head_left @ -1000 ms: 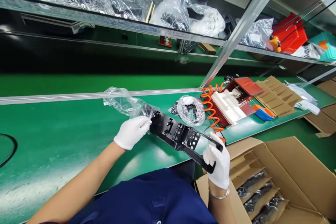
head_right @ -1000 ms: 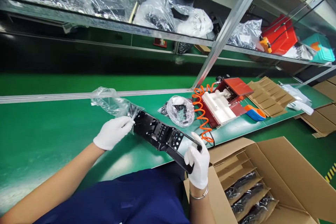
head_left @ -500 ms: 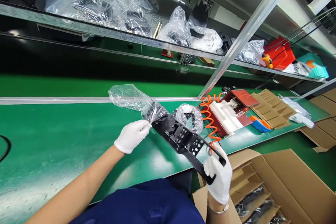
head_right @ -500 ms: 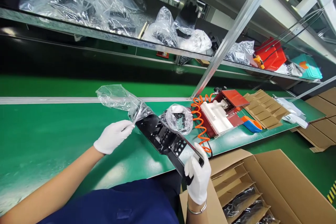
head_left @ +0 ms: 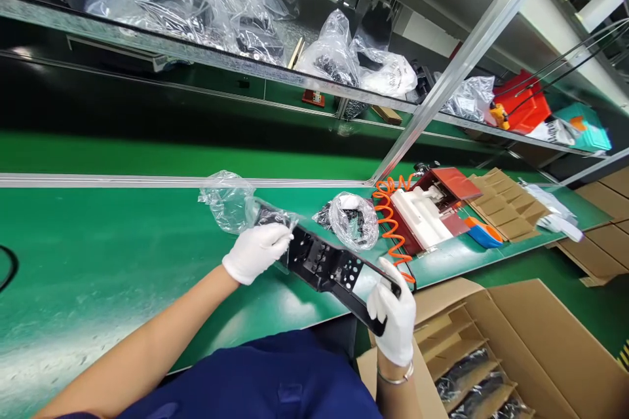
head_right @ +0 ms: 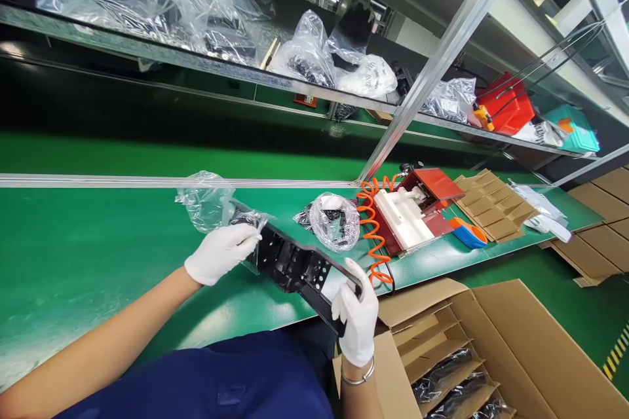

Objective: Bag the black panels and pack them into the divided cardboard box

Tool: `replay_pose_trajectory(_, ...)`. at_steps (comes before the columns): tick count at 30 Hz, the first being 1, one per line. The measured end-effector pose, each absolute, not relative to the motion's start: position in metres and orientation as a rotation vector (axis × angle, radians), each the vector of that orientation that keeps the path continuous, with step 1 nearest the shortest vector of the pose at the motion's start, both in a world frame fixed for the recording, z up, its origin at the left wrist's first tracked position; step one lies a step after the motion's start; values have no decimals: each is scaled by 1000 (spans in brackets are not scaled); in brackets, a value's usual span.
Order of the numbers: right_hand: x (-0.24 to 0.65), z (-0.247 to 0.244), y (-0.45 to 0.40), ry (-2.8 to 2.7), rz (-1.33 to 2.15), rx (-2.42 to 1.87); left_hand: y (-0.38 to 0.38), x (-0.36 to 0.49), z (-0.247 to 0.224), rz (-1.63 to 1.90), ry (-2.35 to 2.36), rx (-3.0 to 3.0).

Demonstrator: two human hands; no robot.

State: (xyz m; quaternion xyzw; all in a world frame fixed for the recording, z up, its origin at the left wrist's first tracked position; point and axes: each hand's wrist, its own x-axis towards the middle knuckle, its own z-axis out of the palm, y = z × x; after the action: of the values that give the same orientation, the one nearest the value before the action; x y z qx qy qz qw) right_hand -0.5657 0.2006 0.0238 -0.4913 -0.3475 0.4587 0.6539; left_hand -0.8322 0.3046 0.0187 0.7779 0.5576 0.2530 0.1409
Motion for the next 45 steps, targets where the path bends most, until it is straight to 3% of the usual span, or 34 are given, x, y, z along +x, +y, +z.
replay_pose_trajectory(4,-569,26,202,-696,982,-1104,303,-835,18,547,1584,2256)
replay_pose_trajectory(9,-576,27,203,-726,1041,-1169,302,-831,15,648,1645,2248)
replay_pose_trajectory(13,-583,29,205,-633,1005,-1114,298,-823,13,455,1497,2355)
replay_pose_trajectory(19,-589,22,202,-750,1028,-1172,298,-819,15,626,1627,2293)
replay_pose_trajectory(34,-578,25,213,-577,1015,-1075,296,-823,22,185,1831,2279)
replay_pose_trajectory(45,-595,13,213,-738,950,-1226,295,-789,27,492,1523,2430)
